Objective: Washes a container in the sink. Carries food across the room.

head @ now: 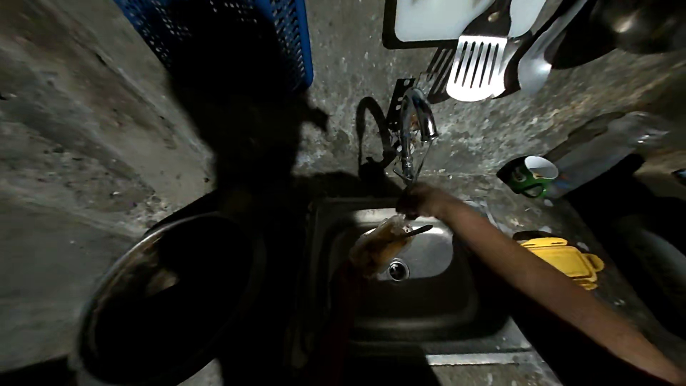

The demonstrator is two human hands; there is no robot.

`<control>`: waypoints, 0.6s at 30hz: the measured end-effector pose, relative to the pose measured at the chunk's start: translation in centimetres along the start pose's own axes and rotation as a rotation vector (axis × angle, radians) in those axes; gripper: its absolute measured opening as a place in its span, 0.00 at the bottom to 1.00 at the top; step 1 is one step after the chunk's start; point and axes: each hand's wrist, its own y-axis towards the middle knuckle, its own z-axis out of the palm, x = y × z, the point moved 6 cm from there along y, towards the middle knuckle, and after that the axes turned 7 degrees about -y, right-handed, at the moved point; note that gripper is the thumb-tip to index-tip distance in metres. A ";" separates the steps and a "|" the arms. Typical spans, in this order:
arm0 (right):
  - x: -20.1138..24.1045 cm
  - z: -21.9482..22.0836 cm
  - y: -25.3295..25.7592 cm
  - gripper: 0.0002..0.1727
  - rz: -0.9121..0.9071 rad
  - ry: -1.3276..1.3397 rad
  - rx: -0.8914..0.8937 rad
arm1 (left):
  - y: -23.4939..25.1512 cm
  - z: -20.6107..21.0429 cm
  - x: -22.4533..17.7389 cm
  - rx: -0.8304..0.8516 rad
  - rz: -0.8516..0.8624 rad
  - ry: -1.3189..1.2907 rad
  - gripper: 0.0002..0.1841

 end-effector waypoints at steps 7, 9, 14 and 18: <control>3.8 -5.2 0.1 0.21 -0.128 -0.261 -0.400 | -0.8 2.0 -0.8 0.033 -0.012 -0.025 0.16; 3.0 -3.1 3.0 0.19 -0.212 -0.334 -0.312 | -0.7 2.4 -0.6 0.046 -0.007 -0.021 0.16; 2.2 -4.5 2.6 0.13 -0.231 -0.346 -0.284 | -1.0 2.1 -0.5 0.028 -0.022 -0.079 0.15; 0.7 -6.3 0.5 0.10 -0.279 -0.137 -0.385 | -1.1 1.8 -1.2 0.017 0.002 -0.031 0.15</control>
